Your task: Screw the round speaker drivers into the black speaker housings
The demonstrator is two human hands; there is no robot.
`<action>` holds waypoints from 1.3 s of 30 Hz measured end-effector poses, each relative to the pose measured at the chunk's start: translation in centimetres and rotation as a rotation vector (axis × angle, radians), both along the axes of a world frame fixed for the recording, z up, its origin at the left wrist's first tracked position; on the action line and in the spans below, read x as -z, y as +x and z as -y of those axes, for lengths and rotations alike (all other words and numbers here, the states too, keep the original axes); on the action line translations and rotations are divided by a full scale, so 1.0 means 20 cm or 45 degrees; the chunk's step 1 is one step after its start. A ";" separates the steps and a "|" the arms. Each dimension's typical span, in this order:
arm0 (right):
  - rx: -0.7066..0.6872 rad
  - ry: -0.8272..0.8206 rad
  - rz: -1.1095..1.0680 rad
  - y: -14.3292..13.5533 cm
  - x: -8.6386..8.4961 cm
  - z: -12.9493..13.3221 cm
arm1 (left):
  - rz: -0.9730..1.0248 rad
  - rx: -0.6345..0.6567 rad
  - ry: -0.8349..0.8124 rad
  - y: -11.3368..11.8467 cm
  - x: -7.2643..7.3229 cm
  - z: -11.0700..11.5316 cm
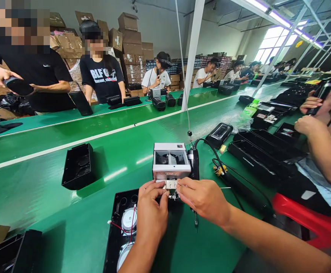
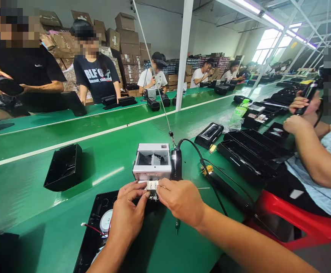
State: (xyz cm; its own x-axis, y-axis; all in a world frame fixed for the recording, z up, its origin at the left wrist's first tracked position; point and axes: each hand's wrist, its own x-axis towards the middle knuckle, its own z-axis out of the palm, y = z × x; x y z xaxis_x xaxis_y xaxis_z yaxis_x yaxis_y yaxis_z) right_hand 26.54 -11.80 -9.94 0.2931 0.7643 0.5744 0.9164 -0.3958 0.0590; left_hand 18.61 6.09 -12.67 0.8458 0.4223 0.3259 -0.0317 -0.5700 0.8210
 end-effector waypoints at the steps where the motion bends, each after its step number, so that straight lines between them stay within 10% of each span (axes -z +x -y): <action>1: -0.001 -0.002 -0.006 0.00 0.00 0.00 | 0.000 0.000 0.001 0.00 0.00 0.00; 20: -0.072 0.009 -0.256 0.02 0.01 0.04 | -0.027 0.013 -0.025 -0.01 -0.01 0.01; 31: -0.050 0.634 -0.909 0.02 -0.33 0.13 | -0.075 0.032 -0.043 -0.02 0.00 0.00; 39: -0.270 1.110 -1.050 0.05 -0.25 -0.11 | -0.015 0.022 -0.074 -0.01 0.01 0.00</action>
